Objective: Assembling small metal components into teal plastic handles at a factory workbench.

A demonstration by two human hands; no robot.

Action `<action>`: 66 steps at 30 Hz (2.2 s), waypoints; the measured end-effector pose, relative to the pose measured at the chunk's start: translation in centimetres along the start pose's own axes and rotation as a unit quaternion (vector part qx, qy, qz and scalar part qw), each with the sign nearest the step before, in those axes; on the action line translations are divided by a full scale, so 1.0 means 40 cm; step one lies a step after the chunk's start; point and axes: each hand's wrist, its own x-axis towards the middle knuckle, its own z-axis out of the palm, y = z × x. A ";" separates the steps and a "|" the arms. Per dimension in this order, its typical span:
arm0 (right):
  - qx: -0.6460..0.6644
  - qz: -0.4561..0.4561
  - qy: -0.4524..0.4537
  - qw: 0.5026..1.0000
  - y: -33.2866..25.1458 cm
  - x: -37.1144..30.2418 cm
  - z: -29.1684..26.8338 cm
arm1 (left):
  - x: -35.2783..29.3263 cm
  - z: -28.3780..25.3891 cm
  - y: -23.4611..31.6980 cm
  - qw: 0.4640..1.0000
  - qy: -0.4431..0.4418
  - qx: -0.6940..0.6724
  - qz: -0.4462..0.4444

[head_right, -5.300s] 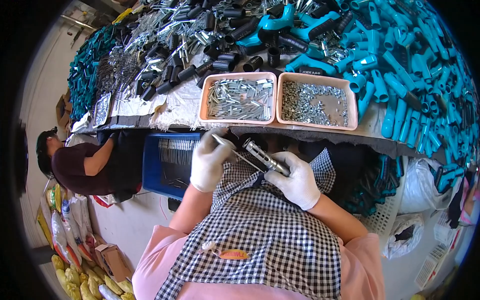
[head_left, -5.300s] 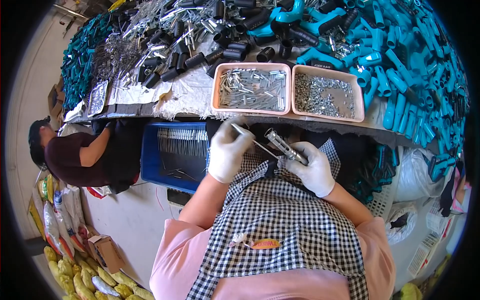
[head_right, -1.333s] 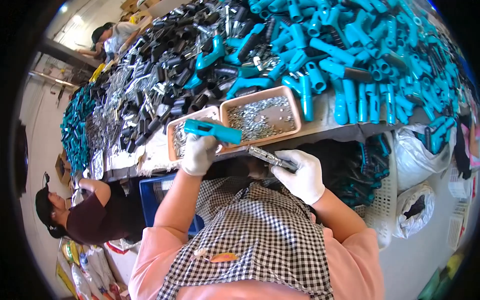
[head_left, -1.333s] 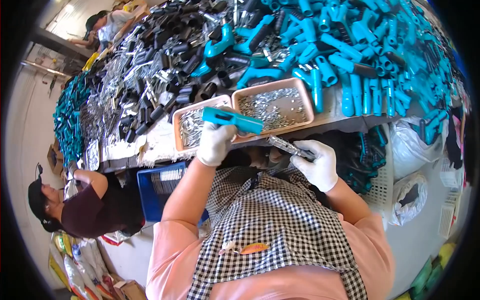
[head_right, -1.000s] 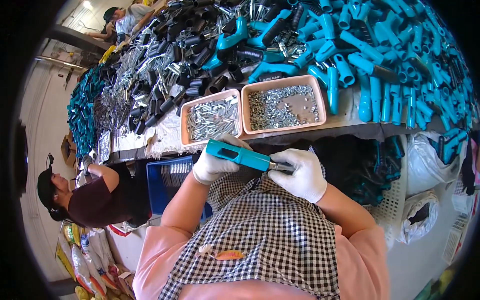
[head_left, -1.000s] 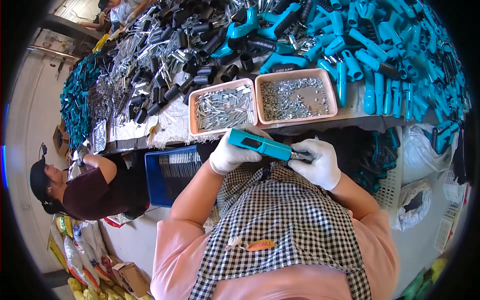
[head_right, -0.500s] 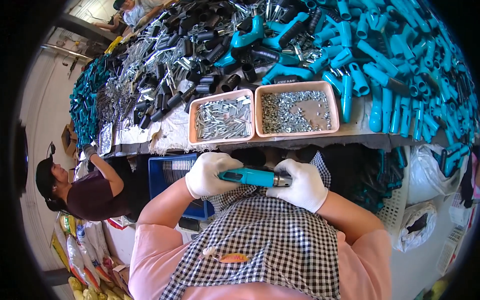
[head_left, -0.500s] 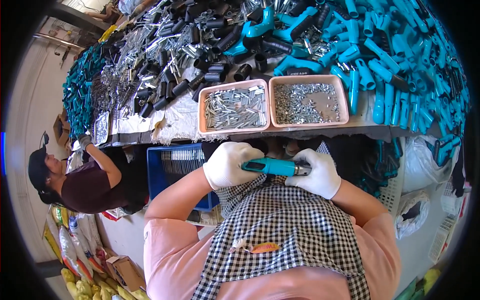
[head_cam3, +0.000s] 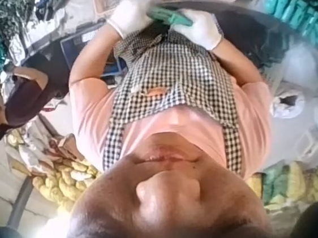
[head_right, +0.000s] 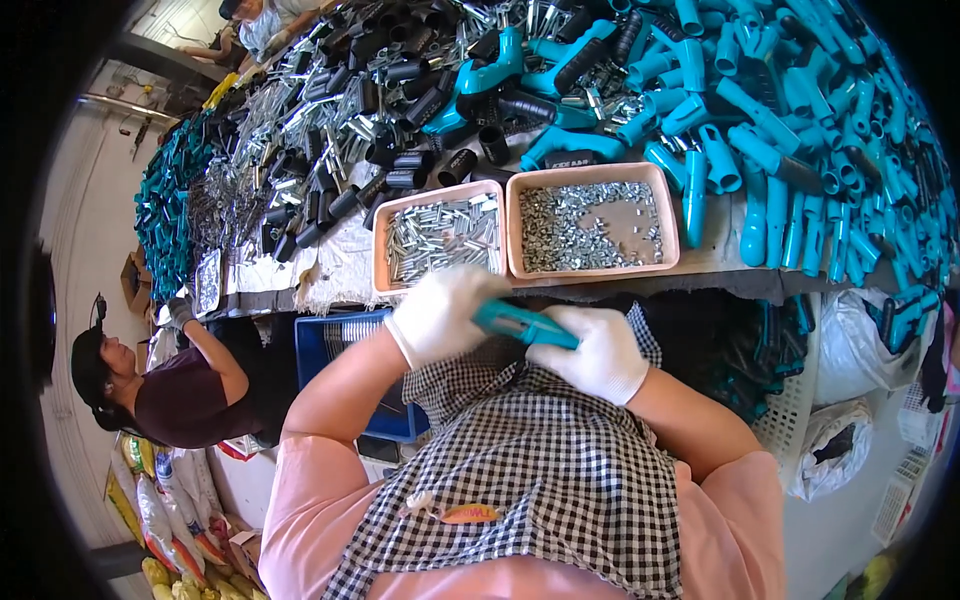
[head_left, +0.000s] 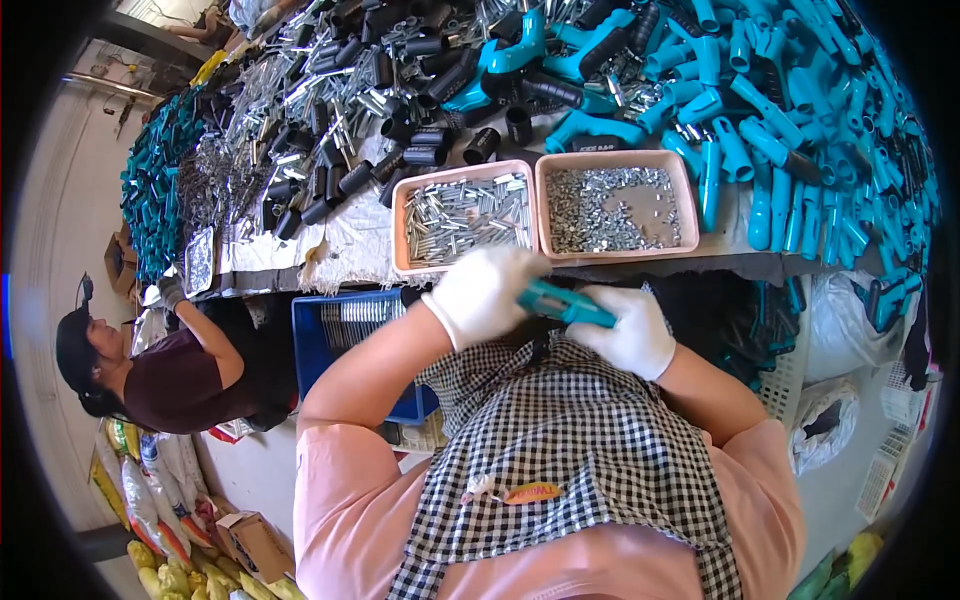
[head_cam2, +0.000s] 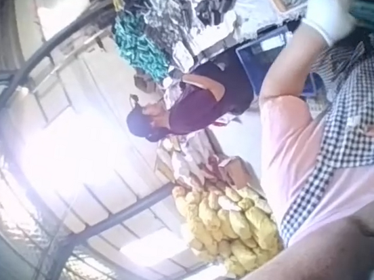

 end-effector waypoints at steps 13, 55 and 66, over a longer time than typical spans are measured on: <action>-0.083 -0.006 0.028 0.996 0.007 -0.026 -0.032 | 0.068 0.015 -0.166 0.968 0.079 0.041 -0.236; -0.166 -0.077 -0.058 0.981 -0.008 -0.098 -0.038 | -0.004 0.041 0.106 0.938 -0.199 -0.258 -0.119; -0.235 -0.122 -0.007 0.964 -0.002 -0.116 -0.077 | -0.001 0.023 0.100 0.952 -0.140 -0.240 -0.125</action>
